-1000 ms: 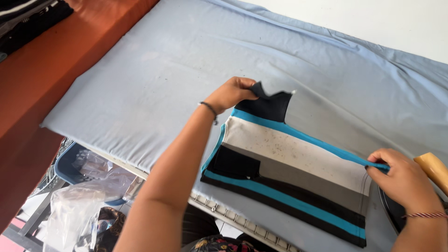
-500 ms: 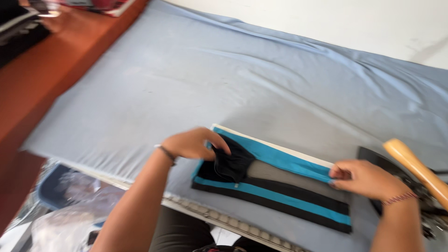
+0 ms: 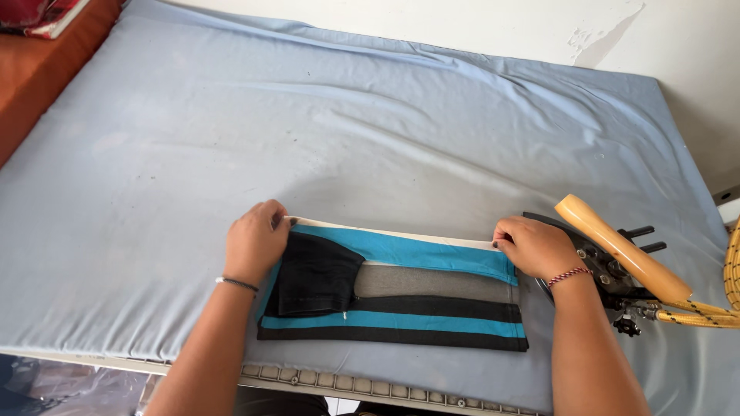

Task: The person irons a striped tank top on an ironing board, smoothing the fabric with a steam iron. They then fold the tank top and place it aside. Next, they iron a pair of beige shorts, folding them after ironing. Finally, they pick up a light blue garment and begin to unfold it.

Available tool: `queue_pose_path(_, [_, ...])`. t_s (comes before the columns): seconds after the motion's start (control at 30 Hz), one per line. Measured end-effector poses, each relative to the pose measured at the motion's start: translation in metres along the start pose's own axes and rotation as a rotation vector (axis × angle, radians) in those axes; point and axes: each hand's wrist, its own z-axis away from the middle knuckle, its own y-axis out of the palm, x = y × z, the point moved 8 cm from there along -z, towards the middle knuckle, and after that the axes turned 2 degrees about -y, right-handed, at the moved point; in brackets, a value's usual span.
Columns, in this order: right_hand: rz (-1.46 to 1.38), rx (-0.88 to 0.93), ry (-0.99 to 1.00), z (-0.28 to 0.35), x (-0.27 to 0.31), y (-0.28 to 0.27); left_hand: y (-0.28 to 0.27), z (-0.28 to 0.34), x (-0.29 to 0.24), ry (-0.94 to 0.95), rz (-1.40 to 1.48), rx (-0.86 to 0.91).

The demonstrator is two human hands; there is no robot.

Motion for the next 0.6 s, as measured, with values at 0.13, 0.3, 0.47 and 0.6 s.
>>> queue_pose_path(0.13, [-0.022,-0.437,-0.339,0.015,0.046,-0.026,-0.019,0.036,-0.040,0.315,-0.081,-0.255])
queue_pose_path(0.3, [0.044,-0.345,-0.785,0.055,0.130,0.031,0.001,0.086,-0.066,0.447,-0.191,-0.089])
queue_pose_path(0.47, [0.108,0.029,-0.584,0.057,0.090,0.053,0.005,0.087,-0.053,0.411,-0.195,-0.092])
queue_pose_path(0.6, [-0.319,0.033,-0.054,0.088,-0.006,-0.012,0.013,0.085,-0.046,0.418,-0.208,-0.083])
